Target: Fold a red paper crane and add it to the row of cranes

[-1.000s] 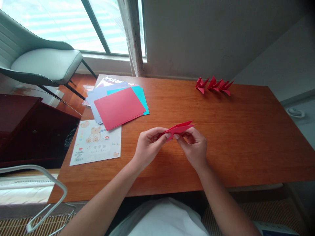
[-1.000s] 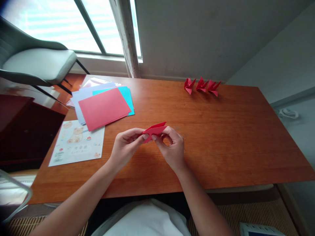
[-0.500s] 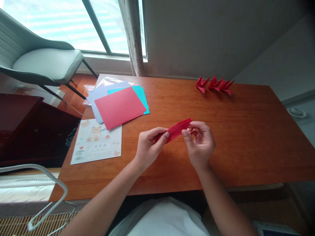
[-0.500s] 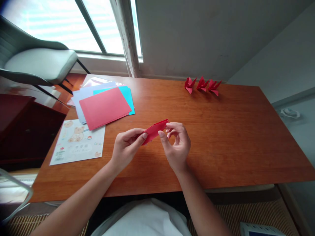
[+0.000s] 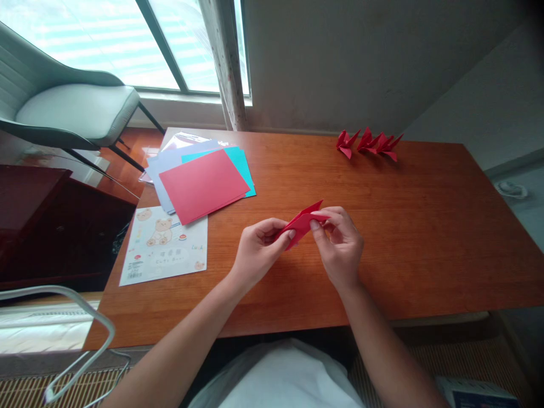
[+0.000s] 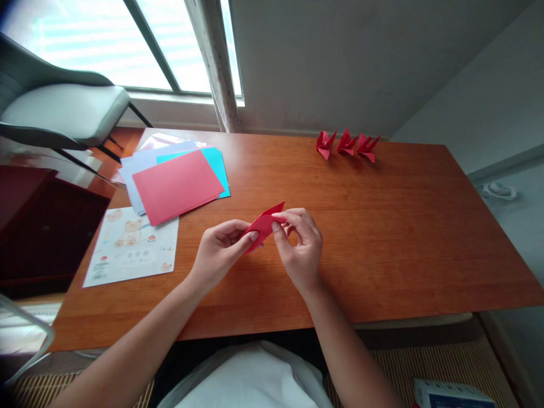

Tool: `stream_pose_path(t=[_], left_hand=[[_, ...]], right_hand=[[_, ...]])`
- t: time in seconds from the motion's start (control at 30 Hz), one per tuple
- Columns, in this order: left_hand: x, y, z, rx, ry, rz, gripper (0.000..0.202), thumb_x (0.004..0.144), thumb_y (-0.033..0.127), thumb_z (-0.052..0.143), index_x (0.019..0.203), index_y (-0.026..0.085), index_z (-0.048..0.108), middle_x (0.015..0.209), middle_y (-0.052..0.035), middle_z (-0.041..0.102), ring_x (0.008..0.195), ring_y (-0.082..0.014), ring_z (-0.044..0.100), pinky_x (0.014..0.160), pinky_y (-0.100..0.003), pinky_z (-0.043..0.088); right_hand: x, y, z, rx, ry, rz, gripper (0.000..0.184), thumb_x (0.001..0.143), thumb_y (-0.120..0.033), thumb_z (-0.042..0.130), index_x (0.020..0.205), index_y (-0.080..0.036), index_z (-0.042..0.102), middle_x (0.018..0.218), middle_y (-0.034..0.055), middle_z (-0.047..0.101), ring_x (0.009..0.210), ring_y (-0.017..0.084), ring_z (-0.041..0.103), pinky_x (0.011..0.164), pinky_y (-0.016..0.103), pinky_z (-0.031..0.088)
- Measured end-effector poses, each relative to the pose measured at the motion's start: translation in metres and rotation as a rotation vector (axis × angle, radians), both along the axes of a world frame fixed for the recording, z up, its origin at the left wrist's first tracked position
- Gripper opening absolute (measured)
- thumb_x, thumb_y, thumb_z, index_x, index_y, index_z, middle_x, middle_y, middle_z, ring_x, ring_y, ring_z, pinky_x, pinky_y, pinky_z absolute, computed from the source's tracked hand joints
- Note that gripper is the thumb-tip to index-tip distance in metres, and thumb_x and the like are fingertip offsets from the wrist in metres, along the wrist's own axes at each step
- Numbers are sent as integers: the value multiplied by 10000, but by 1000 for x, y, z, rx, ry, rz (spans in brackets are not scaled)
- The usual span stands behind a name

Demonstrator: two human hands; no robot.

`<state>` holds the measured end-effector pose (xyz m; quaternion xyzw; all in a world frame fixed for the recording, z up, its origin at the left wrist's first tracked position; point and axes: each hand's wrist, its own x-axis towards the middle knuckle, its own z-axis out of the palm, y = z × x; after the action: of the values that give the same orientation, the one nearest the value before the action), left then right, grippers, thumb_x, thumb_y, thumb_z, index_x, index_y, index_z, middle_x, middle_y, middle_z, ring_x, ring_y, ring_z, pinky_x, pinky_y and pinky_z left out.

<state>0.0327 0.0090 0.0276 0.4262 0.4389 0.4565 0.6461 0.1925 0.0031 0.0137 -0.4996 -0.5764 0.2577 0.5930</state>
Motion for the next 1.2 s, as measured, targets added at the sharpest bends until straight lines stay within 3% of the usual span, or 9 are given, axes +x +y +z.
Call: stream_pose_path(t=[0.2,0.5,0.63,0.93,1.2], left_hand=[[0,-1,-1,4,-23,3,220,723,311,861,780,137,739,728,-37,740,646,-125,659,612,-207,528],[-1,-2,-7,87,-60,105,138,775,288,826,852,177,799,797,-32,782,703,-136,698,697,-220,569],[-3,-1,-7,127,-13,129,150,785,284,817,892,178,817,839,-52,796,748,-158,716,710,-223,568],[-3,0,-5,60,-70,126,186,802,310,806,950,198,818,855,-51,800,755,-159,724,705,-224,562],[-5,1,-11,2,-81,170,195,773,301,833,941,203,815,845,-41,794,739,-144,706,688,-211,537]], right_hand=[[0,-2,0,97,-145,-37,126,912,-184,686,983,-277,732,909,23,671,829,177,645,672,315,538],[3,-15,7,402,-448,22,406,873,-61,695,1182,-325,706,948,41,707,888,202,632,733,360,573],[-6,-19,13,470,-542,12,369,846,-43,729,1131,-278,736,917,49,725,865,195,617,755,339,581],[-15,-16,13,460,-565,-42,351,862,-74,730,1128,-303,747,930,33,739,870,185,627,799,337,580],[-21,-19,4,454,-673,-6,291,838,-64,755,1082,-222,760,982,50,759,932,196,629,852,320,580]])
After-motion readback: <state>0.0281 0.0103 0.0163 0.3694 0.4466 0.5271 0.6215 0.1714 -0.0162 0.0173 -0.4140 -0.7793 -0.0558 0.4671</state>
